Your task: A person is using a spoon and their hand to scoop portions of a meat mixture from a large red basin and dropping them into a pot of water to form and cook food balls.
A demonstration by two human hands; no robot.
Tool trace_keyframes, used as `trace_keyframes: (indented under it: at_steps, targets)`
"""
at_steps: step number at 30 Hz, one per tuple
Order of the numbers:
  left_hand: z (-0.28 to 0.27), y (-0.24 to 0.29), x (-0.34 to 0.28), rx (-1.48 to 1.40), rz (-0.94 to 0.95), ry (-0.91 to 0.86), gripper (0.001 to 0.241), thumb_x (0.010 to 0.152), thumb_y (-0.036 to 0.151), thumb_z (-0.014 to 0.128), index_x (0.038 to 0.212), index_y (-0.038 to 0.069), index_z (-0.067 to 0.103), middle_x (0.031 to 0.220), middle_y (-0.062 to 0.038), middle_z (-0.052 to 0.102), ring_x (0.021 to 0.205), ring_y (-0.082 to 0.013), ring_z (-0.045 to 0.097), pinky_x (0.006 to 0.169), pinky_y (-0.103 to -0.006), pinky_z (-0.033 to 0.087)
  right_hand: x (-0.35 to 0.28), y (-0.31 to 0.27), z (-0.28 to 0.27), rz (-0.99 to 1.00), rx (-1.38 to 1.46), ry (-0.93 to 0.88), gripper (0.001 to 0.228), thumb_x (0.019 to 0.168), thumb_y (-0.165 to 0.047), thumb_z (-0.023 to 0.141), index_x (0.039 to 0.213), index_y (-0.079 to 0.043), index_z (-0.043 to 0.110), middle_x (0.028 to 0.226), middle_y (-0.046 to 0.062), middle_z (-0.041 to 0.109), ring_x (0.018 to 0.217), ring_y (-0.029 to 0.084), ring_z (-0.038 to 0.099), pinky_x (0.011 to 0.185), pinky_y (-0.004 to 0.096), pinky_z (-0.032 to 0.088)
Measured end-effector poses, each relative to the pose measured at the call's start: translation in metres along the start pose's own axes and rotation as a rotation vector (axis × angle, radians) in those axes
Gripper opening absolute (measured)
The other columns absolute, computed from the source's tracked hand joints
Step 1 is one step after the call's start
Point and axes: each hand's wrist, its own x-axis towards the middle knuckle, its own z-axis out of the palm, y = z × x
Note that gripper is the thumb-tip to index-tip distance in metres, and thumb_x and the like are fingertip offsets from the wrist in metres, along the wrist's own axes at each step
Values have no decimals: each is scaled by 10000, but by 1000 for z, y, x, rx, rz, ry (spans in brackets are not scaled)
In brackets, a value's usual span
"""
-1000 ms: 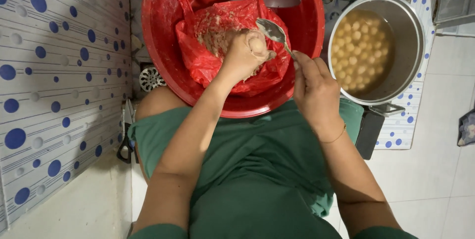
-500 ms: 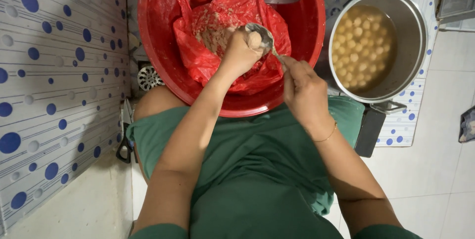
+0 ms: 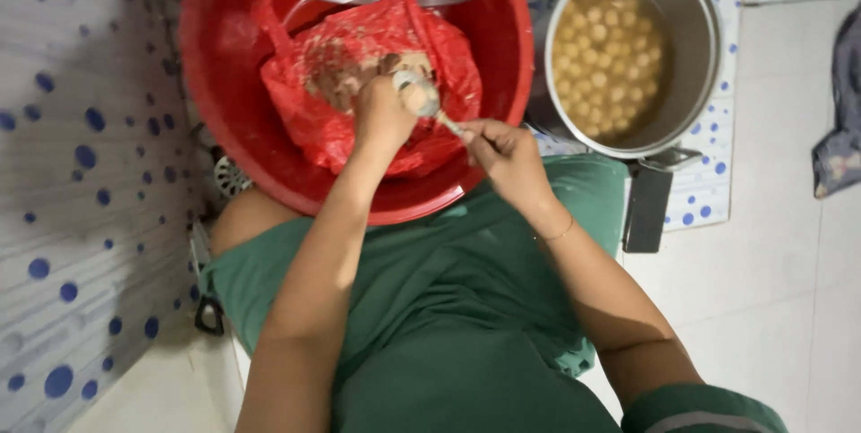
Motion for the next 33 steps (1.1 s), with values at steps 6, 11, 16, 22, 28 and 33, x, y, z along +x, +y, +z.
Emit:
trace_keyframes:
  at_steps: [6,11,16,22,28,33]
  targets:
    - [4,-5,5,-13,110,1,94,805,115,719,886,77,747,794,-161,736,898,-376,728,840,-482,562,-16,2,-22,280,452,87,196,951,-40,657,1097,74,717,562,98,538,300,35,408,278,192,294]
    - [36,-29,14,-159,123,103,98,762,126,810,800,88,727,716,-165,674,771,-355,689,716,-435,541,-5,36,-87,109,247,296,120,941,-39,696,846,33,711,499,74,545,329,58,419,325,203,292]
    - [75,-58,35,-291,159,147,222,745,68,713,656,85,511,588,-105,495,628,-232,537,644,-350,471,19,97,-153,105,-20,466,270,1015,-66,638,758,-55,717,676,74,667,400,67,463,391,220,336]
    - [125,-134,80,-185,198,268,200,698,89,809,694,48,613,640,-132,513,692,-347,560,705,-399,465,68,191,-184,205,-537,494,151,994,-276,709,1107,-223,794,680,-50,705,684,198,719,653,366,534]
    - [90,-101,64,-27,64,246,234,733,176,854,722,101,633,683,-176,619,753,-396,661,689,-420,502,92,224,-172,241,-604,413,184,1020,-255,654,1154,-249,781,801,-24,747,850,239,758,751,420,551]
    - [66,-81,54,155,-118,58,217,810,350,809,948,266,666,928,-59,756,1002,-323,728,836,-456,555,86,218,-173,275,-498,493,221,1059,-295,606,1228,-265,745,831,-20,733,903,222,742,801,442,524]
